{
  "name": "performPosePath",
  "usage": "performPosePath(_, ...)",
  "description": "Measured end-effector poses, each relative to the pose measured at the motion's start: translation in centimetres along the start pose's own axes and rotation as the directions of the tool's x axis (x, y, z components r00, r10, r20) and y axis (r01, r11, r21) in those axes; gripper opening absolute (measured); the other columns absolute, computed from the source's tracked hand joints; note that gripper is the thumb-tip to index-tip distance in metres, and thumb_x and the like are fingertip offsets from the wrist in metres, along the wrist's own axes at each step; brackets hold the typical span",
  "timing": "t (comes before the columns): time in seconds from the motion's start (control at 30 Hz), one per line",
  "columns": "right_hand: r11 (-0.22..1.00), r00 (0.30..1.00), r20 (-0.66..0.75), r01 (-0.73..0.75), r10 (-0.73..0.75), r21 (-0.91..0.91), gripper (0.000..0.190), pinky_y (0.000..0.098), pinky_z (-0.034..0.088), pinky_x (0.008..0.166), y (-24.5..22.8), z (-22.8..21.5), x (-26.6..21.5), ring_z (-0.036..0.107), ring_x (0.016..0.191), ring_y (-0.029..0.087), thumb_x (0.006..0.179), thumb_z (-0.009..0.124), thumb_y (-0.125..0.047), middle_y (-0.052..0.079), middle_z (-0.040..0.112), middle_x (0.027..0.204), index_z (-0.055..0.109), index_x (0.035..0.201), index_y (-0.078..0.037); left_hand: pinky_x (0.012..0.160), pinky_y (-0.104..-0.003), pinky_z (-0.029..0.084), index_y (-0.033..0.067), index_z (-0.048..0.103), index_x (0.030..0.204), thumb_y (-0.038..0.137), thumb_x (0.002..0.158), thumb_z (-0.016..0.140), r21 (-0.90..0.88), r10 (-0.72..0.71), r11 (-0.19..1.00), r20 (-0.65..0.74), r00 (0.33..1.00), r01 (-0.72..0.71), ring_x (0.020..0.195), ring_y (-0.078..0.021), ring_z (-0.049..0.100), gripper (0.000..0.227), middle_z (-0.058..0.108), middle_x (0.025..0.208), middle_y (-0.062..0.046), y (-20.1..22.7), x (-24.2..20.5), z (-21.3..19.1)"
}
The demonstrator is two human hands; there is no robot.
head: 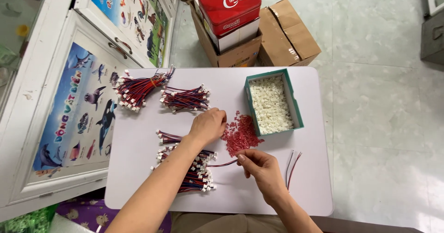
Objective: Manually attaching small plastic connector housings to the ends of pre-cut wire bundles.
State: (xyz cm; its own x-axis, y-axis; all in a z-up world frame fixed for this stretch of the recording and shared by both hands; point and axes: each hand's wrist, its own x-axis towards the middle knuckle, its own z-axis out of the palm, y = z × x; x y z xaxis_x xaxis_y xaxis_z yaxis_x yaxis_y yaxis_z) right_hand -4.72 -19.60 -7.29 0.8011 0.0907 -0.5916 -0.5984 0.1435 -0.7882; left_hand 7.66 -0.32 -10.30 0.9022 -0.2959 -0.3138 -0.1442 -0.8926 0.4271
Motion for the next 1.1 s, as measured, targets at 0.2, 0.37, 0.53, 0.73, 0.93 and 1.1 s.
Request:
performPosePath(0.2, 0.999, 0.999, -0.040, -0.022, 0.024, 0.047, 0.029, 0.0253, 0.041, 0.056, -0.2, 0.1, 2.3, 0.051, 0.060, 0.011, 0.091, 0.075, -0.025, 0.004, 0.065, 0.072, 0.078, 0.101, 0.002, 0.083, -0.050, 0.054, 0.0033, 0.066, 0.097, 0.021, 0.093, 0.062, 0.093, 0.126, 0.989, -0.074, 0.989, -0.119, 0.094, -0.0362, 0.068, 0.018, 0.067, 0.100, -0.016, -1.5, 0.7, 2.6)
performPosePath(0.37, 0.994, 0.998, -0.063, -0.016, 0.023, 0.109, 0.028, 0.0253, 0.040, 0.054, -1.0, 0.8, 3.6, 0.050, 0.057, 0.011, 0.090, 0.075, -0.027, 0.003, 0.062, 0.066, 0.078, 0.101, -0.001, 0.074, -0.043, 0.053, 0.0036, 0.066, 0.096, 0.023, 0.097, 0.059, -0.376, 0.059, 0.924, -0.046, 0.997, -0.072, 0.083, -0.0282, 0.066, 0.020, 0.069, 0.089, -0.014, 1.1, -2.3, -0.5)
performPosePath(0.53, 0.981, 0.999, -0.004, -0.040, 0.042, 0.192, 0.027, 0.0254, 0.040, 0.054, -2.1, 1.3, 3.0, 0.051, 0.058, 0.010, 0.092, 0.073, -0.026, 0.002, 0.063, 0.070, 0.076, 0.100, -0.001, 0.064, -0.034, 0.050, 0.0031, 0.065, 0.098, 0.023, 0.100, 0.060, -0.665, 0.038, 0.746, -0.011, 0.999, -0.036, 0.069, -0.0153, 0.058, 0.021, 0.066, 0.077, -0.010, 3.7, -6.3, -2.4)
performPosePath(0.73, 0.954, 0.989, 0.010, -0.145, 0.148, 0.263, 0.021, 0.0265, 0.042, 0.055, -3.6, 0.6, 2.4, 0.052, 0.062, 0.010, 0.091, 0.072, -0.024, 0.001, 0.062, 0.072, 0.074, 0.098, -0.003, 0.060, -0.028, 0.052, 0.0029, 0.067, 0.099, 0.016, 0.098, 0.061, -0.778, 0.007, 0.624, -0.085, 0.996, -0.071, 0.067, -0.0086, 0.062, 0.014, 0.070, 0.080, -0.004, 6.1, -8.1, -4.2)
performPosePath(0.93, 0.942, 0.995, 0.035, -0.100, 0.093, 0.320, 0.018, 0.0263, 0.039, 0.055, -2.8, 0.0, 2.7, 0.051, 0.064, 0.009, 0.091, 0.072, -0.019, 0.000, 0.061, 0.073, 0.074, 0.095, -0.002, 0.062, -0.029, 0.054, 0.0051, 0.078, 0.099, 0.015, 0.090, 0.072, -0.672, -0.022, 0.730, -0.202, 0.979, -0.122, 0.069, -0.0132, 0.067, 0.015, 0.074, 0.086, -0.005, 6.4, -8.7, -5.4)
performPosePath(1.1, 0.948, 0.995, 0.067, -0.091, 0.074, 0.304, 0.019, 0.0271, 0.044, 0.058, -3.6, -0.1, 2.1, 0.054, 0.066, 0.011, 0.091, 0.070, -0.018, 0.003, 0.064, 0.075, 0.074, 0.090, 0.000, 0.068, -0.027, 0.058, 0.0073, 0.081, 0.100, 0.016, 0.087, 0.074, -0.703, 0.036, 0.693, -0.188, 0.982, -0.160, 0.077, -0.0125, 0.074, 0.017, 0.078, 0.088, -0.005, 5.6, -8.5, -5.2)
